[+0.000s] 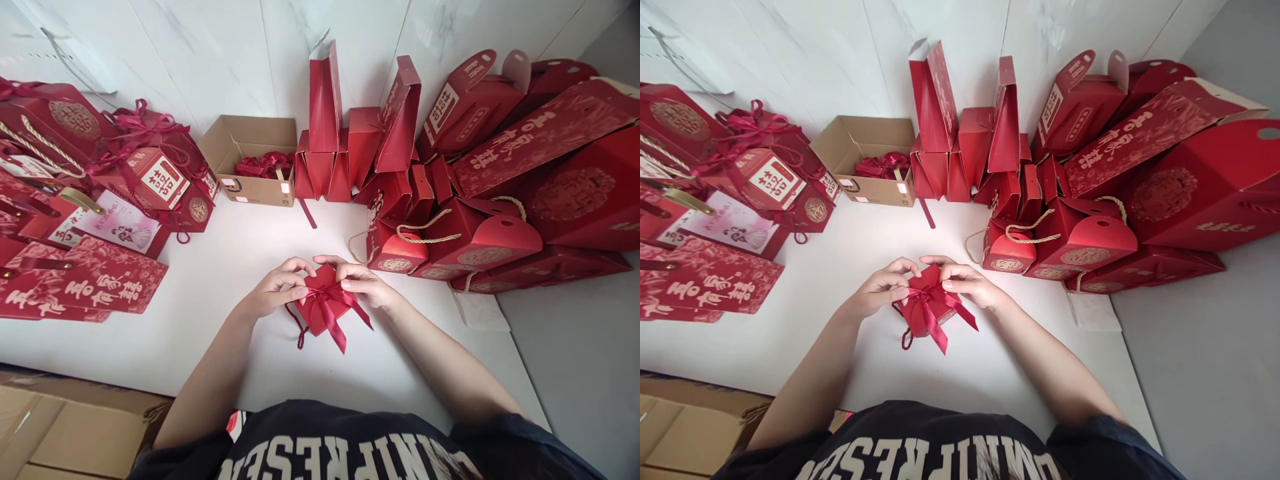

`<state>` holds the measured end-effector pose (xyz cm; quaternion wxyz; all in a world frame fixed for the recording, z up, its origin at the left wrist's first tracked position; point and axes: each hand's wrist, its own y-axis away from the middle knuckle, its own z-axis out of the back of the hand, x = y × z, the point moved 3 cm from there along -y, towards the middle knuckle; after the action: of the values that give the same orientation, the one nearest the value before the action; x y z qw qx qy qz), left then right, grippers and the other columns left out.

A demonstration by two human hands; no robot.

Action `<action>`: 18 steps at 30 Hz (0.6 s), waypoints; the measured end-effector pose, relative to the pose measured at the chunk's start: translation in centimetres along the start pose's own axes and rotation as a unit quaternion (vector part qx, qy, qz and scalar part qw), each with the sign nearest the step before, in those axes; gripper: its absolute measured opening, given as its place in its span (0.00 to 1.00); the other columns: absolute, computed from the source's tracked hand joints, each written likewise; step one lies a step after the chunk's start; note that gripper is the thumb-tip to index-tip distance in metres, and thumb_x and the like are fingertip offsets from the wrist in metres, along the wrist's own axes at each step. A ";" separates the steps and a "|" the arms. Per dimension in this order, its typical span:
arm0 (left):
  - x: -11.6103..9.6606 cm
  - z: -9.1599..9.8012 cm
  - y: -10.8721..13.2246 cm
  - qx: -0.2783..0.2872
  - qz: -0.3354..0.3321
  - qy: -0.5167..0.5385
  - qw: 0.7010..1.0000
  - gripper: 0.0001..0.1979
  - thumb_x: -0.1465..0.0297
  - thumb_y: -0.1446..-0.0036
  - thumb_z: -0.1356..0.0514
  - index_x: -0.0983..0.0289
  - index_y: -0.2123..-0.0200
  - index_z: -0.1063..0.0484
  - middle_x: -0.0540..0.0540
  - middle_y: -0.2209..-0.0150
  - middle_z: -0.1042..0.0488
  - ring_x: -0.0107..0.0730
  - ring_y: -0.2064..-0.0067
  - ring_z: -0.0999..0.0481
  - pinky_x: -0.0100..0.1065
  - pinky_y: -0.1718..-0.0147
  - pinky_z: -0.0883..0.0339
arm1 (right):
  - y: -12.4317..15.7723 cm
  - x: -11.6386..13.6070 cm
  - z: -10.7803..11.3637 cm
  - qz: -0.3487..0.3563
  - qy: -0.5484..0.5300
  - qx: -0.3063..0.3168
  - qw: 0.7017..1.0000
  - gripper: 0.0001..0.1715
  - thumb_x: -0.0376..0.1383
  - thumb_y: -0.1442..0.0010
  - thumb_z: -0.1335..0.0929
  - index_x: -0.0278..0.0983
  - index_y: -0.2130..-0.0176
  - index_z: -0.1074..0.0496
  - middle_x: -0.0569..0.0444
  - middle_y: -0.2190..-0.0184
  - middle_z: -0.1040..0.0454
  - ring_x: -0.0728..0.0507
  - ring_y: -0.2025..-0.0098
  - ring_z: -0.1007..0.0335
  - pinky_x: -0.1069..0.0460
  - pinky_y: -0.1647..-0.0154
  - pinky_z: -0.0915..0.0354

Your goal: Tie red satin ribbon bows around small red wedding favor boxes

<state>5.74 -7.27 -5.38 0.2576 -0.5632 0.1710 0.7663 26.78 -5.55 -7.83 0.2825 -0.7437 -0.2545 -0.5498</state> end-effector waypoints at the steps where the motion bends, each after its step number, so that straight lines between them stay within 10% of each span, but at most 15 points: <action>1: 0.0 -0.1 0.0 0.003 -0.001 0.003 1.000 0.20 0.58 0.38 0.43 0.65 0.76 0.27 0.60 0.51 0.33 0.38 0.53 0.30 0.40 0.51 0.34 | -0.1 0.2 -0.1 -0.008 0.017 0.000 1.000 0.19 0.45 0.39 0.31 0.36 0.75 0.34 0.49 0.38 0.37 0.37 0.41 0.38 0.44 0.45 0.41; 8: -0.8 -0.4 -0.2 -0.043 -0.011 -0.037 0.998 0.20 0.60 0.37 0.44 0.64 0.79 0.30 0.58 0.49 0.32 0.41 0.47 0.32 0.42 0.44 0.39 | -0.4 2.8 -1.0 -0.010 0.232 -0.010 0.973 0.21 0.43 0.35 0.34 0.37 0.76 0.38 0.48 0.44 0.32 0.40 0.42 0.37 0.44 0.41 0.43; 18: -0.3 -0.2 -0.2 -0.062 -0.016 -0.041 0.997 0.19 0.60 0.38 0.42 0.64 0.78 0.27 0.58 0.49 0.32 0.39 0.47 0.31 0.42 0.43 0.39 | -0.3 1.4 -0.7 0.007 0.158 -0.044 0.986 0.22 0.45 0.35 0.34 0.36 0.76 0.36 0.49 0.40 0.35 0.40 0.43 0.34 0.45 0.43 0.41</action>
<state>6.07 -7.31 -5.15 0.2408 -0.5492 0.1034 0.7935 26.48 -5.73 -6.25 0.2900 -0.6606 -0.1771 -0.6695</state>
